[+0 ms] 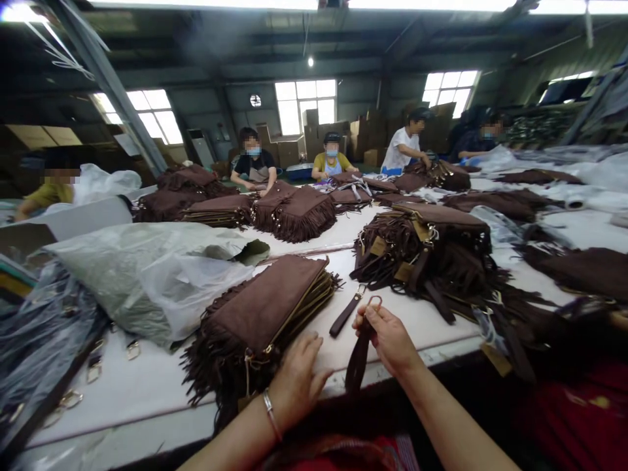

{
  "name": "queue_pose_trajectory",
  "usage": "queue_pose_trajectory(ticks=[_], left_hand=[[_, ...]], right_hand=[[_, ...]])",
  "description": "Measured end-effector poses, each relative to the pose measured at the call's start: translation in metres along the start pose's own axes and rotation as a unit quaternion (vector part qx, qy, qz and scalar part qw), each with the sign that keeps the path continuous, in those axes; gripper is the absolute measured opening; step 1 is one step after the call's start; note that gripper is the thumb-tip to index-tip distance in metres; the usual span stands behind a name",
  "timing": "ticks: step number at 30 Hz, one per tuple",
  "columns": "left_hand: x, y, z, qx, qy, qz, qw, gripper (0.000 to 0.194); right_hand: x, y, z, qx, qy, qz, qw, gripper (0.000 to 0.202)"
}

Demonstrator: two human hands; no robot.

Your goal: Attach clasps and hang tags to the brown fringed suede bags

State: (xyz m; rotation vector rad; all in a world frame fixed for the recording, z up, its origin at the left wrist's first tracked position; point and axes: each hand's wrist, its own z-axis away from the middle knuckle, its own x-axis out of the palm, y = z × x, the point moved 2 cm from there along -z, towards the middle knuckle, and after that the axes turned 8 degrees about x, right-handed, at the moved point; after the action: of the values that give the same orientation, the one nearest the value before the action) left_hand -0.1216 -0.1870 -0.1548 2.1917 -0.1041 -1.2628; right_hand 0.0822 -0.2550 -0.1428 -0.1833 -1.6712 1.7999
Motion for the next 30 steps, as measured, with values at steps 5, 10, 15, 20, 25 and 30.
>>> queue_pose_trajectory(ticks=[5, 10, 15, 20, 25, 30], left_hand=[[-0.044, 0.03, -0.005, -0.123, 0.042, 0.314, 0.94, 0.037], [-0.056, 0.028, 0.005, -0.286, 0.019, 0.462, 0.839, 0.049], [-0.067, 0.023, 0.039, -0.33, 0.034, 0.45, 0.829, 0.043], [-0.074, 0.017, 0.066, -0.36, 0.08, 0.513, 0.775, 0.038], [-0.08, 0.01, 0.08, -0.343, 0.079, 0.549, 0.758, 0.036], [-0.104, 0.0, 0.089, -0.29, 0.149, 0.368, 0.871, 0.038]], right_hand=[[0.048, 0.002, 0.042, -0.032, -0.128, 0.262, 0.956, 0.03], [0.073, 0.007, 0.066, -0.365, -0.114, 0.512, 0.769, 0.03], [0.096, 0.013, 0.08, -0.366, -0.237, 0.508, 0.743, 0.032], [0.126, 0.015, 0.093, -0.439, -0.266, 0.539, 0.668, 0.027], [0.141, 0.023, 0.1, -0.545, -0.262, 0.559, 0.567, 0.023], [0.143, 0.023, 0.098, -0.506, -0.211, 0.54, 0.639, 0.027]])
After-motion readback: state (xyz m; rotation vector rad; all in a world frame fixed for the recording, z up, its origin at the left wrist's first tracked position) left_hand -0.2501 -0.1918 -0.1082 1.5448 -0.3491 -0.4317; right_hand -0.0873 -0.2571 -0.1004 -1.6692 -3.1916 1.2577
